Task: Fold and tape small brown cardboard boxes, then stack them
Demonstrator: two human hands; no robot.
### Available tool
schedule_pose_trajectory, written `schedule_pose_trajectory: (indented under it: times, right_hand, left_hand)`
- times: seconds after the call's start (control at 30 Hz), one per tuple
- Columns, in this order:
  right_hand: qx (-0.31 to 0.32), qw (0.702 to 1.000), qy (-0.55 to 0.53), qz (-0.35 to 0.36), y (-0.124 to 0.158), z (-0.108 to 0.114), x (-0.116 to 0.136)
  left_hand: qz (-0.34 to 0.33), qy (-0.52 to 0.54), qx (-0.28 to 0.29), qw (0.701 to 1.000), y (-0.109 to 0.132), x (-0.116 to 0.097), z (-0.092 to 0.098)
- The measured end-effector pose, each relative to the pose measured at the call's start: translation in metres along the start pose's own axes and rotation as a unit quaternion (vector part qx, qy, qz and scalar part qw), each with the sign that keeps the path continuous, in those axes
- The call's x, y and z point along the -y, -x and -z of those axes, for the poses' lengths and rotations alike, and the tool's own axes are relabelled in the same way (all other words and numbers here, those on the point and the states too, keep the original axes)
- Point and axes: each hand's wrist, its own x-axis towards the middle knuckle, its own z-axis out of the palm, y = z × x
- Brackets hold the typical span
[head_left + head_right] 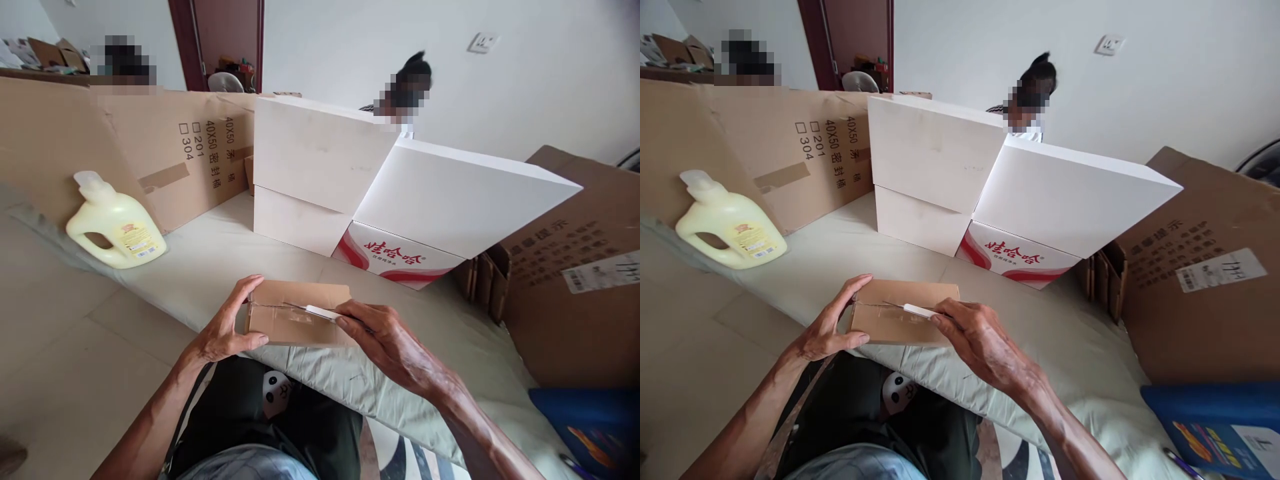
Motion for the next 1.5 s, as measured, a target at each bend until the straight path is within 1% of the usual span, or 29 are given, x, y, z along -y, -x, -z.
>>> schedule_pose_trajectory:
  times: [0.17, 0.33, 0.47, 0.63, 0.93, 1.07, 1.2, 1.37, 1.5]
  right_hand:
    - [0.025, 0.997, 0.054, 0.041, -0.035, -0.010, 0.012]
    - [0.035, 0.993, 0.077, 0.077, -0.052, -0.013, 0.019]
    - [0.038, 0.988, 0.103, 0.107, -0.056, -0.015, 0.020]
    - [0.047, 0.982, 0.141, 0.113, -0.060, -0.016, 0.021]
    - [0.038, 0.959, 0.246, 0.132, -0.067, -0.014, 0.029]
    - [0.041, 0.952, 0.275, 0.132, -0.067, -0.012, 0.031]
    - [0.041, 0.940, 0.306, 0.144, -0.071, -0.013, 0.033]
    - [0.066, 0.932, 0.331, 0.134, -0.080, -0.011, 0.042]
    - [0.100, 0.931, 0.325, 0.135, -0.081, -0.001, 0.043]
  left_hand:
    - [-0.003, 0.014, -0.002, 1.000, -0.002, 0.000, -0.002]
    - [-0.008, 0.033, -0.009, 0.999, -0.003, 0.001, -0.005]
    - [-0.014, 0.034, -0.018, 0.999, -0.003, 0.008, -0.007]
    - [-0.023, 0.041, -0.025, 0.999, -0.002, 0.015, -0.009]
    - [0.007, 0.033, -0.005, 0.999, -0.002, 0.002, -0.004]
    - [0.009, 0.024, 0.001, 1.000, -0.003, 0.001, -0.003]
    - [0.008, 0.017, -0.004, 1.000, -0.003, 0.002, -0.003]
    - [0.011, 0.008, -0.004, 1.000, -0.004, 0.000, -0.001]
    - [0.009, -0.002, 0.002, 1.000, -0.004, 0.001, 0.002]
